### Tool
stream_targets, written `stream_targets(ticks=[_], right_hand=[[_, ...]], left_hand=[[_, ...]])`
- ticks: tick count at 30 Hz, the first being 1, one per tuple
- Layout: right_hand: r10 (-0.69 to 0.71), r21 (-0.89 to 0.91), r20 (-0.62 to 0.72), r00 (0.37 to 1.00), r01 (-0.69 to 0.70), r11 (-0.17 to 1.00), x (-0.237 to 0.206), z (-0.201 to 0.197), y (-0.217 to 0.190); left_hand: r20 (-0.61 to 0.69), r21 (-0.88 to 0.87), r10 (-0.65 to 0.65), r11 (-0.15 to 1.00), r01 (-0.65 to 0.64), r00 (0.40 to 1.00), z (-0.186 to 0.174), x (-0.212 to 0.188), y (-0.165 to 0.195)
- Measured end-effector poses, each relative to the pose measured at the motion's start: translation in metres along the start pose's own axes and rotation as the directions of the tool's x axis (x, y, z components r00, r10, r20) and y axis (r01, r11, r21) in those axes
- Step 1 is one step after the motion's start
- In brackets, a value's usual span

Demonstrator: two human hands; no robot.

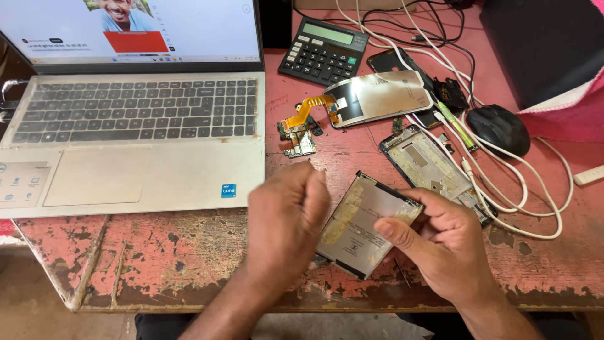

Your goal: The person removes the old battery from a disassembled smartphone, peels off its adhesive backing, and installs a new battery into the phone chassis. The person then handles the motherboard and wipes it with a cloth.

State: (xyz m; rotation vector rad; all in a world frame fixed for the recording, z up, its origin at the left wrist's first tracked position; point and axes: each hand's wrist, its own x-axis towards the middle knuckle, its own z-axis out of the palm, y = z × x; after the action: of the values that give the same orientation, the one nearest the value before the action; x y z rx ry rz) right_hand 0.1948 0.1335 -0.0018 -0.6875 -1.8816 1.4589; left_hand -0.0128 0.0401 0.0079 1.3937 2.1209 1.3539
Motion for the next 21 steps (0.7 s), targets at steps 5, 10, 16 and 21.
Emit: stream_targets(ticks=[5, 10, 16, 21], right_hand=[[0.004, -0.048, -0.001, 1.0, -0.004, 0.999, -0.003, -0.004, 0.01], [0.047, -0.211, 0.05, 0.998, -0.036, 0.977, 0.0, -0.014, 0.01], [-0.161, 0.299, -0.019, 0.987, 0.159, 0.941, 0.019, -0.022, -0.016], [-0.511, -0.509, -0.057, 0.858, 0.415, 0.754, 0.016, -0.007, -0.03]], left_hand=[[0.112, -0.278, 0.068, 0.96, -0.034, 0.991, 0.001, -0.002, -0.004], [0.318, -0.308, -0.127, 0.923, 0.229, 0.94, 0.007, -0.007, 0.005], [0.14, -0.556, 0.085, 0.831, 0.007, 0.986, 0.0, -0.004, 0.001], [0.064, -0.53, 0.125, 0.845, -0.072, 0.99, -0.002, -0.004, 0.002]])
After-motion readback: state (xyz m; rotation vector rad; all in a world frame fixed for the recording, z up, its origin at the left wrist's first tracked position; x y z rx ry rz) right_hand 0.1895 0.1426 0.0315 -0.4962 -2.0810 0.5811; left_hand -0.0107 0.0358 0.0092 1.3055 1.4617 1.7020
